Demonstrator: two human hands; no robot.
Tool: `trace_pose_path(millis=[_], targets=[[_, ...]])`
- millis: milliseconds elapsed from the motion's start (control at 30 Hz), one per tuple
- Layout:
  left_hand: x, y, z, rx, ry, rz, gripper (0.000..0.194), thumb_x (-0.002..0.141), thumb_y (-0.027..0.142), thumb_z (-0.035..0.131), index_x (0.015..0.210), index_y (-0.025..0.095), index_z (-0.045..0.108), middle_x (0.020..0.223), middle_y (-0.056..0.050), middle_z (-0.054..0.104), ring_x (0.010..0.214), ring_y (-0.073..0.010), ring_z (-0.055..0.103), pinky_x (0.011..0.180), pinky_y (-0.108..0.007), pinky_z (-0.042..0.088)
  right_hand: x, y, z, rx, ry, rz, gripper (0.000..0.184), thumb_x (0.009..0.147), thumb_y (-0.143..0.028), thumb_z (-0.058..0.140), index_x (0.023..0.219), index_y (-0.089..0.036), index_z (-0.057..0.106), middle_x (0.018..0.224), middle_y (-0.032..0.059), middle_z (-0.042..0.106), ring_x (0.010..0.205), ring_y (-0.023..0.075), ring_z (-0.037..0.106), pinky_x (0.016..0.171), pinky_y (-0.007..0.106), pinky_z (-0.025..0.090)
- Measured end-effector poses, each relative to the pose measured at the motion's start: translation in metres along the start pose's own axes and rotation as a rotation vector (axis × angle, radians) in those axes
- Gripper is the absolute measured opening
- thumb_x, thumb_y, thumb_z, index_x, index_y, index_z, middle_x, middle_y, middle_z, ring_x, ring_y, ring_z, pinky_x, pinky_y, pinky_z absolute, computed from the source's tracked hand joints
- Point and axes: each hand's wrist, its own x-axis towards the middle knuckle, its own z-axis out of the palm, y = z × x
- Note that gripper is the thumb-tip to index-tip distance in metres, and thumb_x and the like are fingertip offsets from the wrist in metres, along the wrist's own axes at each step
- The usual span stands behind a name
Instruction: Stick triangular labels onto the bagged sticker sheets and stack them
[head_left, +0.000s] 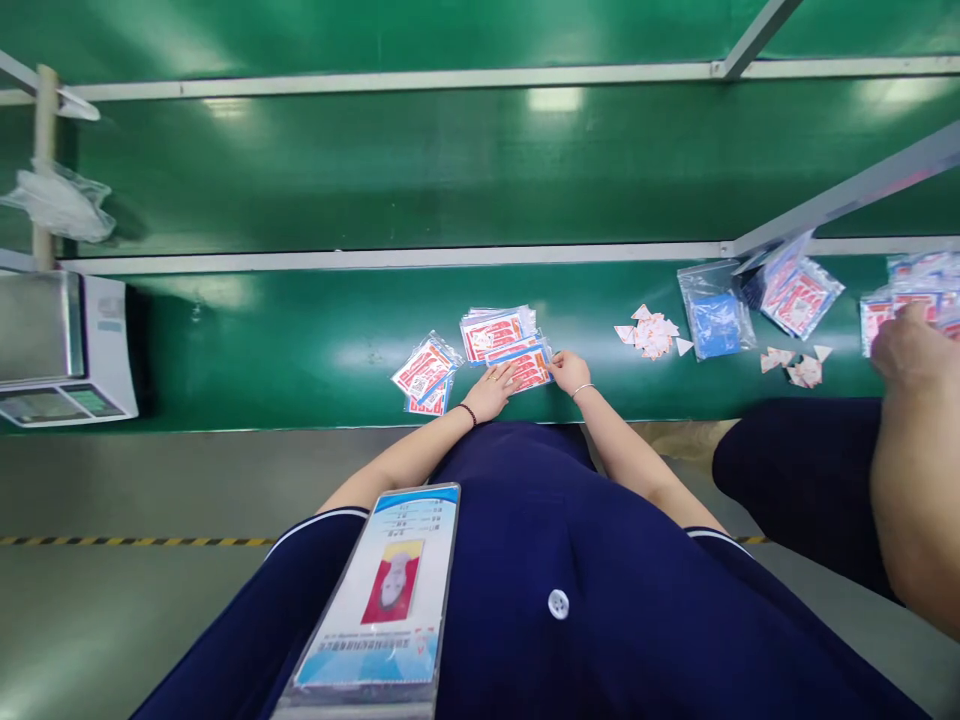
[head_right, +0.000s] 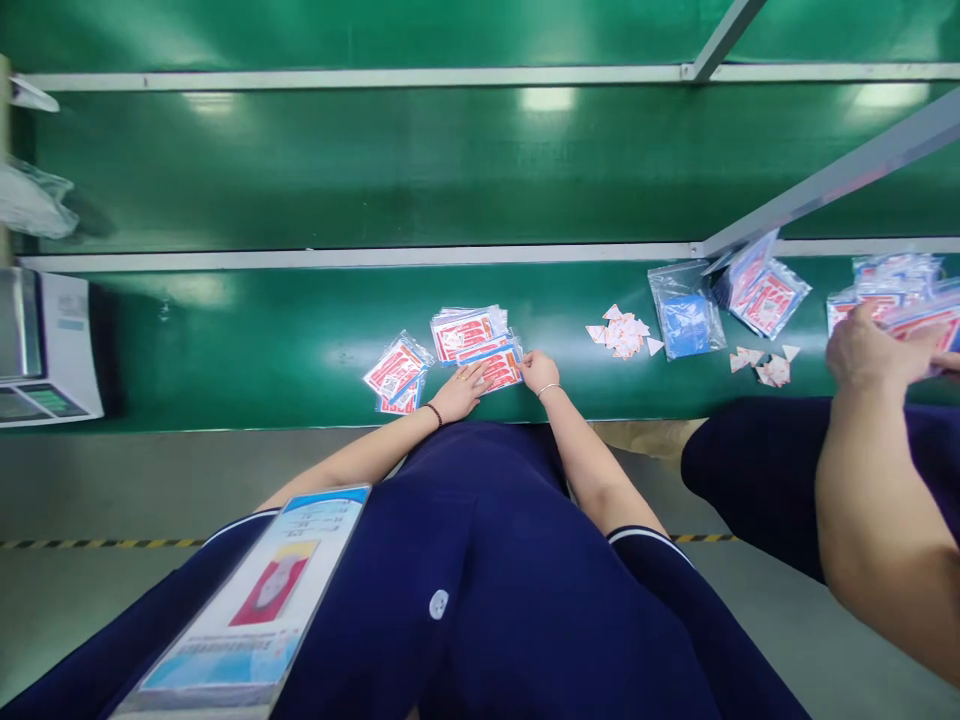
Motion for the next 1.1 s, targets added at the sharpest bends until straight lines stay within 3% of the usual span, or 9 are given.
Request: trace_pose_path(millis=[200,333,433,500,567,700,867,1000,1100], targets=[[0.004,0.007,-0.007,-0.029,-0.023,-0.039,0.058,0.077,0.008,0.062,0.134,0.013,0.053,0.157,-0.016,0.027,0.147,-0.0316,0.02,0.12,-0.051,0.013,-0.016,0.006,0.002,0.182,0.012,-0.034,0.007,0.073,-0.022,0.062,0.075,-0.021,0.055,0.081,0.0028,0.064,0.088,0.0187,0.061,0.088,0.034,0.048],[0.009,0.019,-0.015,-0.114,0.016,-0.128,0.044,0.082,0.014,0.061,0.126,0.01,0.06,0.151,-0.02,0.035,0.145,-0.0359,0.019,0.118,-0.053,0.016,-0.025,0.009,-0.002,0.362,-0.103,-0.001,0.022,0.067,-0.034,0.067,0.08,-0.02,0.056,0.071,-0.0008,0.062,0.063,0.014,0.058,0.065,0.029,0.051],[0.014,0.037,-0.026,-0.184,0.056,-0.201,0.031,0.089,0.018,0.054,0.117,0.011,0.065,0.137,-0.02,0.05,0.135,-0.0318,0.039,0.113,-0.047,0.029,-0.035,0.003,-0.009,0.453,-0.204,-0.009,0.034,0.059,-0.047,0.071,0.069,-0.018,0.058,0.056,-0.0025,0.057,0.051,0.0109,0.05,0.052,0.025,0.045],[0.017,0.052,-0.032,-0.235,0.068,-0.243,0.023,0.091,0.02,0.05,0.104,0.012,0.068,0.116,-0.016,0.063,0.115,-0.0258,0.055,0.102,-0.039,0.041,-0.043,-0.004,-0.012,0.478,-0.238,-0.034,0.04,0.053,-0.054,0.071,0.06,-0.017,0.057,0.049,-0.0032,0.052,0.046,0.0093,0.044,0.048,0.024,0.041],[0.022,0.063,-0.034,-0.298,0.087,-0.297,0.02,0.092,0.023,0.05,0.095,0.014,0.068,0.098,-0.009,0.068,0.095,-0.0193,0.062,0.087,-0.03,0.048,-0.048,-0.009,-0.011,0.495,-0.243,-0.075,0.043,0.05,-0.057,0.071,0.059,-0.017,0.059,0.049,-0.0021,0.054,0.046,0.0094,0.045,0.047,0.025,0.04],[0.029,0.072,-0.032,-0.424,0.191,-0.468,0.036,0.096,0.038,0.041,0.091,0.011,0.064,0.077,-0.006,0.066,0.07,-0.0165,0.06,0.064,-0.027,0.046,-0.049,-0.016,-0.001,0.511,-0.244,-0.163,0.039,0.05,-0.053,0.071,0.055,-0.016,0.06,0.049,-0.0011,0.057,0.046,0.0094,0.044,0.047,0.024,0.036],[0.025,0.066,-0.031,-0.622,0.222,-0.522,0.029,0.095,0.029,0.038,0.082,0.013,0.06,0.068,-0.002,0.062,0.061,-0.0134,0.057,0.061,-0.025,0.045,-0.052,-0.024,0.001,0.536,-0.347,-0.159,0.039,0.044,-0.048,0.08,0.053,-0.017,0.057,0.048,-0.0019,0.057,0.047,0.011,0.048,0.05,0.025,0.037],[0.015,0.062,-0.034,-0.726,0.216,-0.509,0.024,0.093,0.023,0.04,0.078,0.014,0.056,0.067,0.0,0.059,0.059,-0.0114,0.057,0.059,-0.023,0.046,-0.058,-0.025,0.0,0.727,-0.5,-0.061,0.045,0.046,-0.048,0.085,0.061,-0.017,0.057,0.064,0.0019,0.067,0.06,0.0148,0.061,0.061,0.027,0.048],[0.009,0.063,-0.039,-0.71,0.225,-0.494,0.023,0.092,0.02,0.042,0.072,0.015,0.054,0.064,0.001,0.058,0.058,-0.0111,0.056,0.059,-0.022,0.046,-0.054,-0.018,0.006,0.853,-0.431,-0.01,0.05,0.049,-0.053,0.084,0.064,-0.02,0.05,0.071,0.003,0.068,0.07,0.0193,0.066,0.069,0.034,0.054]])
